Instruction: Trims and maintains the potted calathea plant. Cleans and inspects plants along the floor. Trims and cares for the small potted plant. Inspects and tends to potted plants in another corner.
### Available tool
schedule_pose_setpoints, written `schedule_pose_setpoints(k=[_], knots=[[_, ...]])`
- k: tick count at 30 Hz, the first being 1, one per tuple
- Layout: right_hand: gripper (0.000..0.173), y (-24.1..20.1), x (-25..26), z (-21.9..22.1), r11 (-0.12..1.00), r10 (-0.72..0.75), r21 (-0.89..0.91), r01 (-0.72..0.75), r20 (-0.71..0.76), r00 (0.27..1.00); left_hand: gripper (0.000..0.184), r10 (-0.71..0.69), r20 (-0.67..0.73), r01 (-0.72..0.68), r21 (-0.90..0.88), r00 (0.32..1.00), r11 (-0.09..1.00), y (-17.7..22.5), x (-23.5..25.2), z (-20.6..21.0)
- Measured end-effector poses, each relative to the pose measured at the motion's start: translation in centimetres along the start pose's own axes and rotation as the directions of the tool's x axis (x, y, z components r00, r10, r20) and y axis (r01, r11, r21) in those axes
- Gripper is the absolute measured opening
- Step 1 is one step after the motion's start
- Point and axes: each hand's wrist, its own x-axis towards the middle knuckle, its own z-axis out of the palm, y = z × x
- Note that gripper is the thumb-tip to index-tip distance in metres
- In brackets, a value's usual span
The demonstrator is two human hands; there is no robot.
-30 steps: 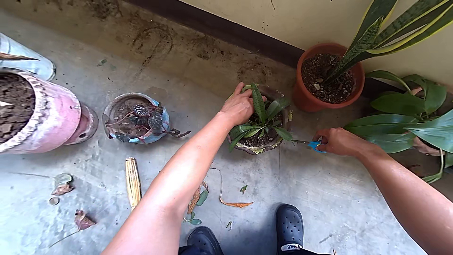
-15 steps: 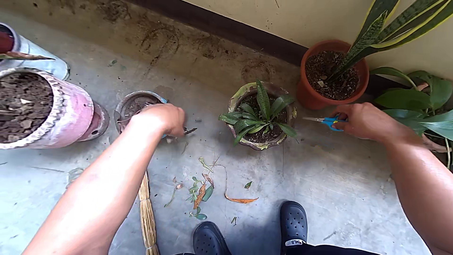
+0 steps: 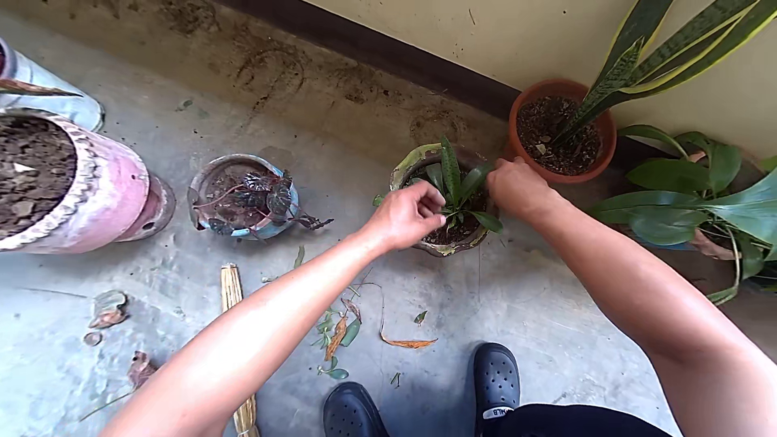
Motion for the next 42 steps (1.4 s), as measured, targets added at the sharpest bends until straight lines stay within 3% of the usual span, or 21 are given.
schedule_pose_setpoints(k=[2, 5, 8, 11, 14, 19, 26, 29, 32, 35, 37, 39, 42], knots=[[0.021, 0.6, 0.3, 0.2, 0.999, -0.027, 0.02, 0.027, 0.003, 1.0, 0.04, -0.026, -0.115, 0.022, -0.033, 0.993, 0.999, 0.1, 1.5, -0.4], [0.028, 1.5, -0.5, 1.5, 0.997, -0.071, 0.022, 0.072, -0.058, 0.996, 0.071, -0.016, -0.172, 0.015, -0.008, 0.985, 1.0, 0.4, 3.5, -0.3], [0.025, 1.6, -1.5, 3.4, 0.991, -0.133, -0.002, 0.137, -0.23, 0.964, 0.104, -0.004, -0.17, 0.008, 0.024, 0.986, 1.0, 1.1, 5.4, 0.4], [0.024, 1.8, -1.6, 4.5, 0.988, -0.144, 0.004, 0.151, -0.28, 0.949, 0.116, -0.078, -0.109, 0.077, -0.013, 0.991, 0.997, 1.0, 6.7, 1.6], [0.024, 1.3, -1.3, 3.8, 0.993, -0.117, -0.052, 0.108, -0.244, 0.963, 0.115, -0.144, -0.034, 0.144, 0.008, 0.989, 0.989, 0.4, 7.5, 2.6], [0.024, 1.2, -0.3, 2.7, 0.988, -0.131, -0.123, 0.097, -0.302, 0.944, 0.106, -0.077, -0.046, 0.082, 0.137, 0.996, 0.987, 0.6, 8.0, 2.3], [0.027, 0.6, -0.5, 3.2, 0.998, 0.013, -0.054, -0.022, -0.171, 0.985, 0.095, -0.046, -0.068, 0.056, 0.16, 0.997, 0.986, -0.4, 7.5, 0.0], [0.024, 1.1, 0.6, 3.6, 0.995, 0.064, 0.087, -0.045, -0.225, 0.972, 0.085, -0.061, -0.05, 0.07, 0.2, 0.997, 0.977, 0.3, 7.2, 0.5], [0.022, 2.6, 0.9, 4.8, 0.978, 0.017, 0.201, 0.059, -0.357, 0.934, 0.072, -0.03, -0.044, 0.039, 0.238, 0.999, 0.97, 0.5, 7.0, 0.6], [0.022, 3.2, 0.9, 5.8, 0.975, -0.066, 0.159, 0.156, -0.463, 0.884, 0.056, 0.006, -0.059, 0.009, 0.26, 0.998, 0.965, -0.3, 6.5, -0.1], [0.019, 3.7, 0.6, 6.9, 0.968, -0.129, 0.104, 0.229, -0.575, 0.808, 0.052, 0.026, -0.081, -0.004, 0.258, 0.996, 0.966, -0.7, 5.9, -0.5], [0.018, 4.3, 0.5, 7.6, 0.953, -0.163, 0.083, 0.291, -0.67, 0.724, 0.049, 0.056, -0.12, -0.028, 0.223, 0.991, 0.974, -1.0, 5.5, -0.8], [0.019, 5.2, 0.2, 8.5, 0.932, -0.117, 0.164, 0.322, -0.707, 0.698, 0.045, 0.076, -0.211, -0.054, 0.109, 0.974, 0.993, -1.0, 5.3, -0.2]])
